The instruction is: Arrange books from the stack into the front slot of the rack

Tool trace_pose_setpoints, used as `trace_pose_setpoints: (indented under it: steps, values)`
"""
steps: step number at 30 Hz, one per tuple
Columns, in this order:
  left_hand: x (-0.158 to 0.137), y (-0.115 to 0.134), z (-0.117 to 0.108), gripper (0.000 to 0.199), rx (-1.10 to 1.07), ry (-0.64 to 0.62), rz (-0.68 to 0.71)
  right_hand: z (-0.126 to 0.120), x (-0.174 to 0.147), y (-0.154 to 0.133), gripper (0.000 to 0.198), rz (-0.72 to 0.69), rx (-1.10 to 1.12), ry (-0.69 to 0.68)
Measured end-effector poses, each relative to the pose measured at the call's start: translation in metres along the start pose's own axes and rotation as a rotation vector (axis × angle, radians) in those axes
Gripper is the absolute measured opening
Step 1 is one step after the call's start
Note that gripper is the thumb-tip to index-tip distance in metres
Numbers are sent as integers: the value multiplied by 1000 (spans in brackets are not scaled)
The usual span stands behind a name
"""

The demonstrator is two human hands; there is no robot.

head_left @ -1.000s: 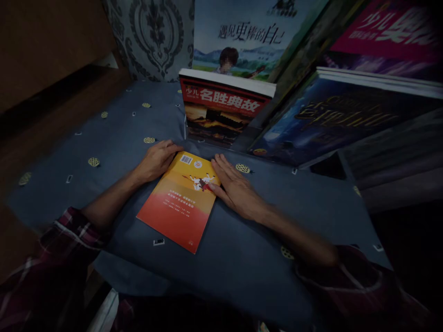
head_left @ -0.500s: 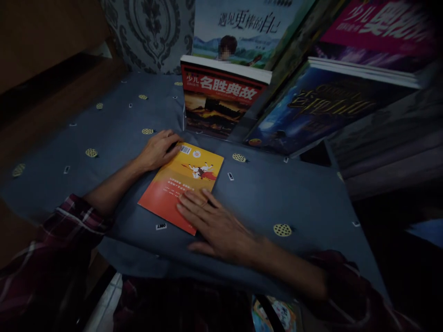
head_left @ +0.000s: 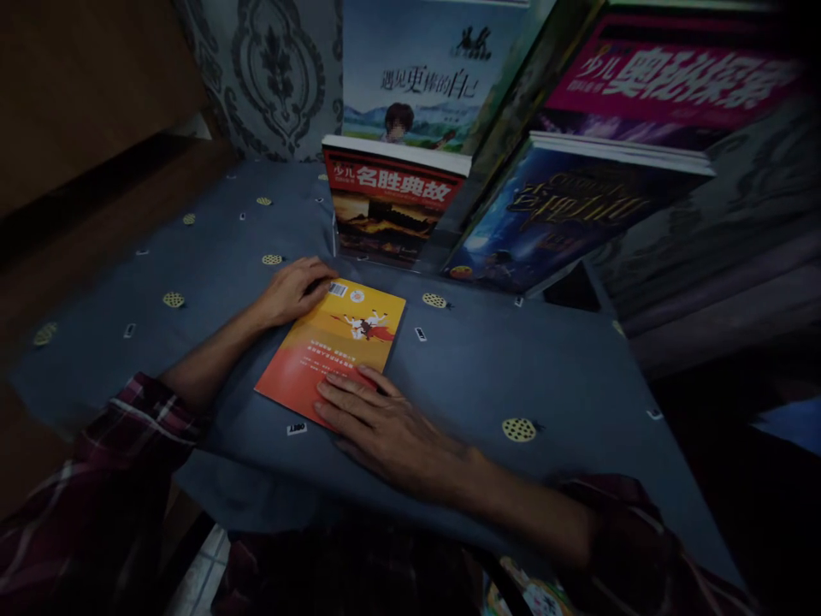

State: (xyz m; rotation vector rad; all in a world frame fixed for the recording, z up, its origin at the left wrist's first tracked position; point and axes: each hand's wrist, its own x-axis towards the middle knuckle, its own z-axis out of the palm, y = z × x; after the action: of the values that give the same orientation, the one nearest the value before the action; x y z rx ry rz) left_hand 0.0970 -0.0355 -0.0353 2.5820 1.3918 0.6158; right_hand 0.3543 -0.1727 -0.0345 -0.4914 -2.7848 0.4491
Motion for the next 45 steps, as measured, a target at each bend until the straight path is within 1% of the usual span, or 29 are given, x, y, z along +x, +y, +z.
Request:
trace_pose_setpoints:
  steps: [6,11,14,18,21,24,26,28,29,31,33,35,36,38,40,43,45]
  values:
    - [-3,0,-1,42,72,-5,-12,-1,-2,2,39,-29,6,45]
    - [-13,13,1,43,132,7,-18,2,-2,3,39,-30,24,88]
    - [-29,30,-1,45,154,-19,-19,1,-2,4,39,-36,32,100]
    - [-59,62,-6,46,210,-59,-27,1,-1,3,39,-42,50,105]
    - [-80,85,-7,42,233,-58,2,1,-2,2,39,-45,59,125]
    - [-93,100,-6,40,215,-41,28,0,-6,7,38,-81,98,184]
    - [-98,106,-4,41,206,-33,16,-4,-8,19,36,-84,124,245]
    - [-99,114,-2,46,214,-44,-15,-8,-7,38,34,-16,114,312]
    - [-98,120,0,53,227,-58,-35,-10,-5,50,34,49,97,342]
    - [-93,137,5,70,263,-98,-78,-13,0,76,36,228,51,405]
    - [-84,155,10,82,303,-157,-127,-16,7,99,38,373,47,425]
    - [-75,168,12,86,337,-236,-182,-19,11,114,37,445,84,434]
    - [-72,170,10,86,349,-277,-204,-20,13,118,36,460,102,445]
    - [-68,160,1,82,353,-358,-208,-22,13,116,32,479,146,489]
    - [-71,135,-15,77,327,-423,-150,-22,11,106,31,491,250,518]
    - [-77,91,-39,64,283,-438,-43,-22,9,85,34,448,494,446]
    - [-77,76,-47,59,295,-417,-18,-21,10,75,35,402,570,397]
